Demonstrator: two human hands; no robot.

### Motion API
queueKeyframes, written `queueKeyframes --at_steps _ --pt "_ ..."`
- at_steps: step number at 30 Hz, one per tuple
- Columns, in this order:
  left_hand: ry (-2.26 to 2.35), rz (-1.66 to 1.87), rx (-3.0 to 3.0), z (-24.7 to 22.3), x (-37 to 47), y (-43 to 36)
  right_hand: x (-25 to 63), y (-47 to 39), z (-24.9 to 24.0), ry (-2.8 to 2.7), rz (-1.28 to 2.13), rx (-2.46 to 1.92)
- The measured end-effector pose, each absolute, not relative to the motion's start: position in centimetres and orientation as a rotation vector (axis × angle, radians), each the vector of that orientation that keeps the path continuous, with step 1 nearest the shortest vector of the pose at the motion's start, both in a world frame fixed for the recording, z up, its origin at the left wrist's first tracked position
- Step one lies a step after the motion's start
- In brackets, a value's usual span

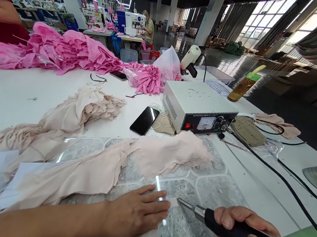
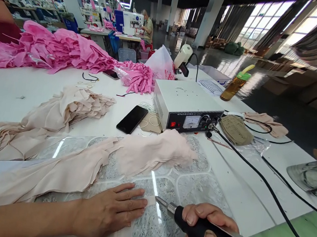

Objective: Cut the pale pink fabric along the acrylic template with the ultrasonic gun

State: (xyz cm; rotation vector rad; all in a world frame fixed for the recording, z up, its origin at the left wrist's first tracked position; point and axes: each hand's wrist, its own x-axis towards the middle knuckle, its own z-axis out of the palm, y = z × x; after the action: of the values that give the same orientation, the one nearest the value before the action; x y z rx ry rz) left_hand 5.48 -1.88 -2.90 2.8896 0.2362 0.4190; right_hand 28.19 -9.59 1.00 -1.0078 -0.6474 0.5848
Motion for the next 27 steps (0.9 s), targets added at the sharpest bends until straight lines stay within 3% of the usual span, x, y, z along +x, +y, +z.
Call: queueKeyframes --at_steps 27 --pt "0.241 0.541 2.916 -3.6 5.5 -2.1 27.2 -9.3 1.7 -0.701 0.654 -1.018"
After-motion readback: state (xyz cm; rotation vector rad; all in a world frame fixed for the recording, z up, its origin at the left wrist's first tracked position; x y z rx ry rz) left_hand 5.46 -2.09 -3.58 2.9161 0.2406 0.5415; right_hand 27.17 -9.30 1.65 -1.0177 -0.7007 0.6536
